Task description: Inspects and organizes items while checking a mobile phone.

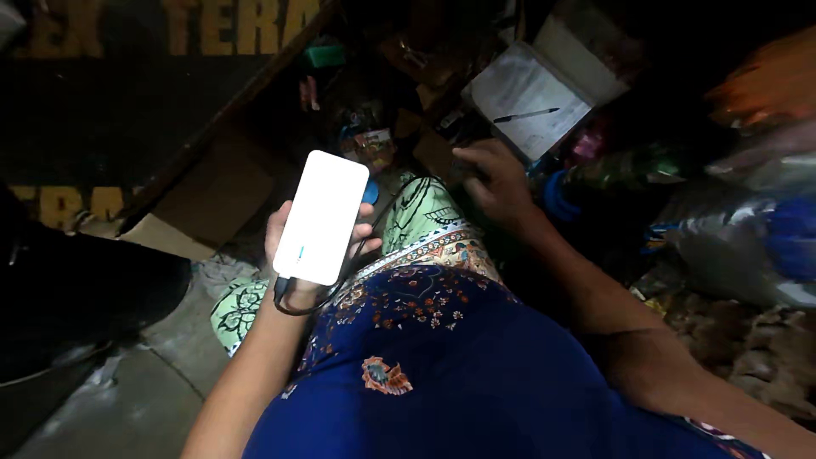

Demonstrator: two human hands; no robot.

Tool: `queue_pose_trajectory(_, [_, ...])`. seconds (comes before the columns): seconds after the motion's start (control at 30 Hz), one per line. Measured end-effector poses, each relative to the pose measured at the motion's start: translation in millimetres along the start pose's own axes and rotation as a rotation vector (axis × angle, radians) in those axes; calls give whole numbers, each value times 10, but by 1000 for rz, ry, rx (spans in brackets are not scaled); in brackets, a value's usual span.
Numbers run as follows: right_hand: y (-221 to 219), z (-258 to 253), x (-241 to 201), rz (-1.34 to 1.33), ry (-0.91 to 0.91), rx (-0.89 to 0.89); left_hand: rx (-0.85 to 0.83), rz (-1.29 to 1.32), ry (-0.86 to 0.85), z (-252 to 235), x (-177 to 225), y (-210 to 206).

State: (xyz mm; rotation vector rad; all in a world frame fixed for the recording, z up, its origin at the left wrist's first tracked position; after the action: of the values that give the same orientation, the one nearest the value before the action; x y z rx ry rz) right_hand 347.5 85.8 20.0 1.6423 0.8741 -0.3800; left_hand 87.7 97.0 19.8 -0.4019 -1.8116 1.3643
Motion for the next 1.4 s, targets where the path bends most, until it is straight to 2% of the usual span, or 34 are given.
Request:
queue_pose_trajectory(0.1, [143, 60, 147, -61, -168, 10, -32, 31, 13, -185, -73, -85])
queue_pose_trajectory(0.17, [124, 132, 26, -157, -136, 9, -19, 36, 41, -316, -173, -102])
queue_pose_trajectory(0.33, [-181, 342, -367, -638, -164, -109, -25, 85, 114, -653, -435, -79])
queue_pose_trajectory(0.53, [-428, 424, -461, -968, -227, -190, 26, 16, 48, -849, -460, 9])
queue_pose_trajectory(0.57, [-432, 413, -471, -929, -232, -197, 46, -2, 37, -864, -456, 4])
queue_pose_trajectory(0.63, [-364, 387, -533, -673, -182, -172, 88, -55, 36, -879, -455, -11])
queue_pose_trajectory(0.7, [-256, 355, -642, -344, -22, -83, 126, -73, 45, -891, -477, -18])
queue_pose_trajectory(0.77, [-178, 346, -713, -145, 122, 16, 144, -91, 44, -907, -507, -51])
queue_pose_trajectory(1.0, [-1, 341, -702, 63, 259, 181, 142, -83, 75, -958, -730, -183])
queue_pose_trajectory(1.13, [97, 393, -588, 101, 299, 264, 117, -61, 153, -1043, -912, -265])
queue_pose_trajectory(1.3, [192, 535, -376, 15, 167, 312, 211, -64, 176, -1143, -1013, -401])
queue_pose_trajectory(1.4, [116, 664, -212, -356, -16, 293, 154, -30, 152, -1216, -1090, -260])
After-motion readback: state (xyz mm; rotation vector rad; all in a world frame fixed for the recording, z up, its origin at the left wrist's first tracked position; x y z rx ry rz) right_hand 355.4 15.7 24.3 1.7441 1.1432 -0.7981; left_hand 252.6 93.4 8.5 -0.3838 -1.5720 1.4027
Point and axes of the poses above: each hand's wrist, its own z-axis away from the middle knuckle, its own y-axis out of the back of the hand, x = y × z, the point moved 8 cm from there along -z, towards the middle knuckle, and after that the axes turned 14 degrees about -x, right-handed, at the moved point
